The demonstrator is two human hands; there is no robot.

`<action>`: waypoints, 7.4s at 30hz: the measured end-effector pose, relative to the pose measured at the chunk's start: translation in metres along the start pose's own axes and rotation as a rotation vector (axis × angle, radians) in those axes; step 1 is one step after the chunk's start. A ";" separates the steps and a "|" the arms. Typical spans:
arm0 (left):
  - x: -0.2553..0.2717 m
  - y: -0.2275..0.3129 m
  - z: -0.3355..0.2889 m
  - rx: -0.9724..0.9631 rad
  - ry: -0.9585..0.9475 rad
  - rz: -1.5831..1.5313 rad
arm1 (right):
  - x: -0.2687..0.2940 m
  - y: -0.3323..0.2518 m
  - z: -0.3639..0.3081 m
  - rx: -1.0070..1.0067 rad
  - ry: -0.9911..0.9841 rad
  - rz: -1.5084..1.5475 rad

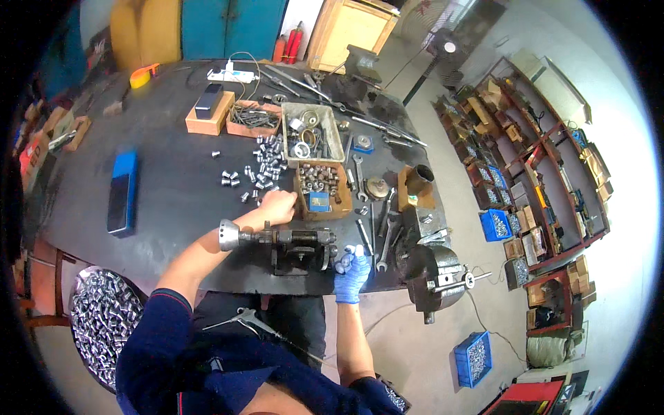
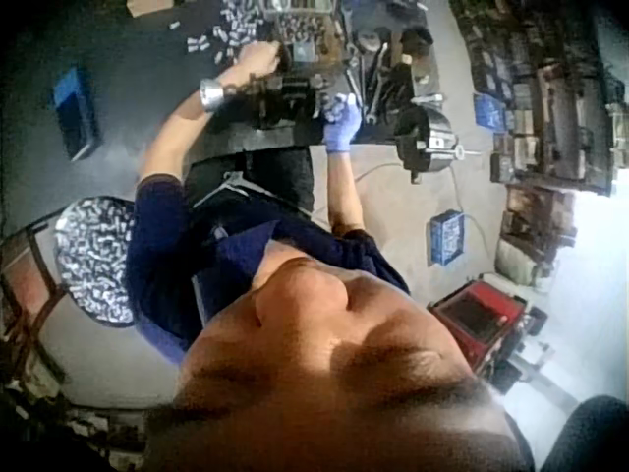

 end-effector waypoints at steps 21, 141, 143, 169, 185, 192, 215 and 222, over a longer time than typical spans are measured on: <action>0.149 0.000 -0.219 0.191 0.545 -1.387 | 0.015 0.004 0.008 -0.026 -0.112 0.001; 0.112 0.017 -0.192 0.293 0.701 -1.370 | -0.006 -0.009 0.007 -0.124 -0.079 -0.163; 0.117 0.021 -0.190 0.308 0.665 -1.385 | -0.023 0.000 0.035 0.041 0.015 -0.197; 0.136 -0.006 -0.249 0.396 0.606 -1.234 | 0.005 0.005 0.027 -0.051 -0.088 -0.056; 0.196 -0.028 -0.479 0.979 0.421 0.264 | -0.001 0.004 0.014 -0.101 -0.110 -0.001; 0.134 -0.044 -0.249 0.366 0.345 -0.030 | 0.002 0.009 0.014 -0.100 -0.073 0.061; 0.131 -0.012 -0.212 0.251 0.571 -1.296 | -0.002 0.010 0.016 -0.168 0.012 0.093; 0.132 0.009 -0.197 0.110 0.513 -1.333 | 0.006 0.010 0.012 -0.153 -0.021 0.064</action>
Point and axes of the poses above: each hand's wrist, its own z-axis towards the middle knuckle, its own x-axis out of the back of the hand, y = z × x, the point moved 5 cm from there along z, towards the middle knuckle, and after that the axes turned 9 degrees about -x, right-handed, at the moved point
